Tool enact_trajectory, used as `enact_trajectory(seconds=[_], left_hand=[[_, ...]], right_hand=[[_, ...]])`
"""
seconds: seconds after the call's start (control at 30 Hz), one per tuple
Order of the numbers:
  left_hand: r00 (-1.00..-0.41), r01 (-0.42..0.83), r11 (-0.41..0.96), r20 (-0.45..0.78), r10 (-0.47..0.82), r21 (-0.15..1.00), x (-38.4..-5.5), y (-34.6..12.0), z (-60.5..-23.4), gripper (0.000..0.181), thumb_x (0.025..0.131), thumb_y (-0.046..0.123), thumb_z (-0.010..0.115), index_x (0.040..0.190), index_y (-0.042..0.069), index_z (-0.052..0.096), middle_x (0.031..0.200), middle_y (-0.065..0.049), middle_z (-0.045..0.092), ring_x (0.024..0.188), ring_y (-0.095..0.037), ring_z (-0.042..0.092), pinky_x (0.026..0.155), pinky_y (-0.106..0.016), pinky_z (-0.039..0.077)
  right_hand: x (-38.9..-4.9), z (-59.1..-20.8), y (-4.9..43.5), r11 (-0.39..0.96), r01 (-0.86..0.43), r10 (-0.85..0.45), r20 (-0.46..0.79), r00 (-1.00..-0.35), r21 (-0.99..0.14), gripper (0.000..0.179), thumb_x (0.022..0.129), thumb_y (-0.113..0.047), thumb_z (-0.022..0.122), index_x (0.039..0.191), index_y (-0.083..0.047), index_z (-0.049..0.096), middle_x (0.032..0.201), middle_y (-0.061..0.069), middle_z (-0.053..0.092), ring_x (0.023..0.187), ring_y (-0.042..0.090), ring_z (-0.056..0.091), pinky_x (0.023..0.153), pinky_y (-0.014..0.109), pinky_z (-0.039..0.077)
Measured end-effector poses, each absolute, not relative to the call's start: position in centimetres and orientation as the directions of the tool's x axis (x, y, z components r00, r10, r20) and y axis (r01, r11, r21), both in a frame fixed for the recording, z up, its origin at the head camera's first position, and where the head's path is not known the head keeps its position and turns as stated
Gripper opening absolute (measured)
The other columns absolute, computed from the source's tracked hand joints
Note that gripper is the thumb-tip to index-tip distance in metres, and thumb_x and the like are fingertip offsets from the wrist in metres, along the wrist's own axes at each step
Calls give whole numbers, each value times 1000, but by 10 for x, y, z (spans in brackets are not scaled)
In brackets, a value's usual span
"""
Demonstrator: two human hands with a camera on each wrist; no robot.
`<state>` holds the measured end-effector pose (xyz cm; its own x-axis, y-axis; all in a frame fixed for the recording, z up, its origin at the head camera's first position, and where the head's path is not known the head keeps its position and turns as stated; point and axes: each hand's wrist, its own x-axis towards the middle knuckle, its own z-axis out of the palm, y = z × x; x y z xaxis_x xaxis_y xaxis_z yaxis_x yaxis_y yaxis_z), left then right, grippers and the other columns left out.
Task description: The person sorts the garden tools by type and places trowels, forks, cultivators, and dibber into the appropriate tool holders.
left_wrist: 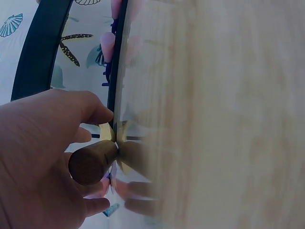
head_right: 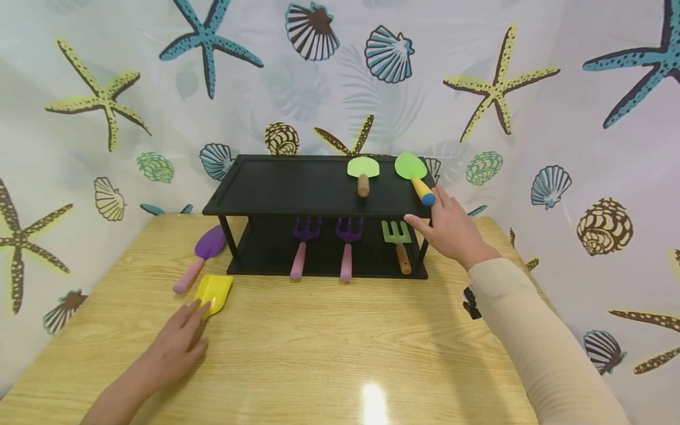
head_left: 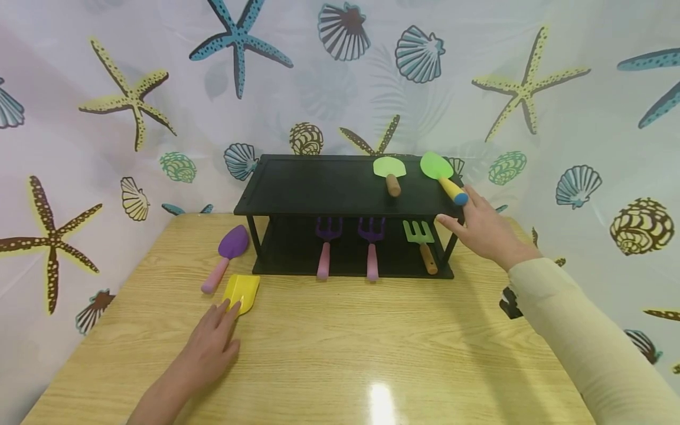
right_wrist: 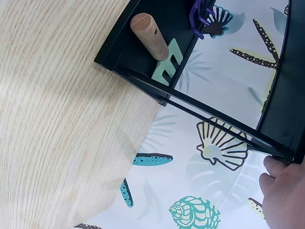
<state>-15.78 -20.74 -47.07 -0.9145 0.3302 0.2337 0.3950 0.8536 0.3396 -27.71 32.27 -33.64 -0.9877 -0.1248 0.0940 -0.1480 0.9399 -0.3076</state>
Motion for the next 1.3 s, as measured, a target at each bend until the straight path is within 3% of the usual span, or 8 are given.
enact_trajectory(seconds=[0.37,0.6,0.97,1.2,1.3], left_hand=[[-926,376,876,146,348,301,-153,-207,-478,63,98,22,61,149,-5,37,150,-37,34,137,-58,32,111,-68,29],[-939,345,885,108,327,313,-151,-209,-476,58,100,17,56,148,-8,35,152,-35,33,138,-58,32,110,-69,31],[-873,467,847,287,395,255,-151,-207,-484,50,92,-5,59,138,-16,43,142,-40,43,128,-59,44,104,-66,41],[-727,578,808,522,446,115,-156,-205,-489,49,79,-14,68,124,-22,53,124,-40,57,112,-48,62,91,-51,55],[-729,560,823,530,434,97,-157,-203,-487,45,78,-15,67,120,-22,56,120,-38,61,108,-45,65,88,-46,57]], right_hand=[[-277,-335,320,935,-152,-127,99,-987,-320,103,94,-73,36,158,0,-1,165,25,-3,148,52,11,117,68,19],[-278,-334,320,938,-159,-129,114,-985,-309,104,94,-73,35,157,2,1,165,25,-1,148,52,12,117,67,19],[-278,-337,324,939,-150,-122,109,-987,-309,104,94,-73,35,157,2,-1,165,25,-2,148,52,12,117,67,19],[-277,-336,323,941,-146,-117,110,-987,-307,105,94,-73,36,157,4,1,165,25,-2,148,52,12,117,67,20],[-276,-336,323,940,-149,-118,116,-986,-306,104,95,-72,37,156,5,2,165,26,0,148,52,13,117,67,20]])
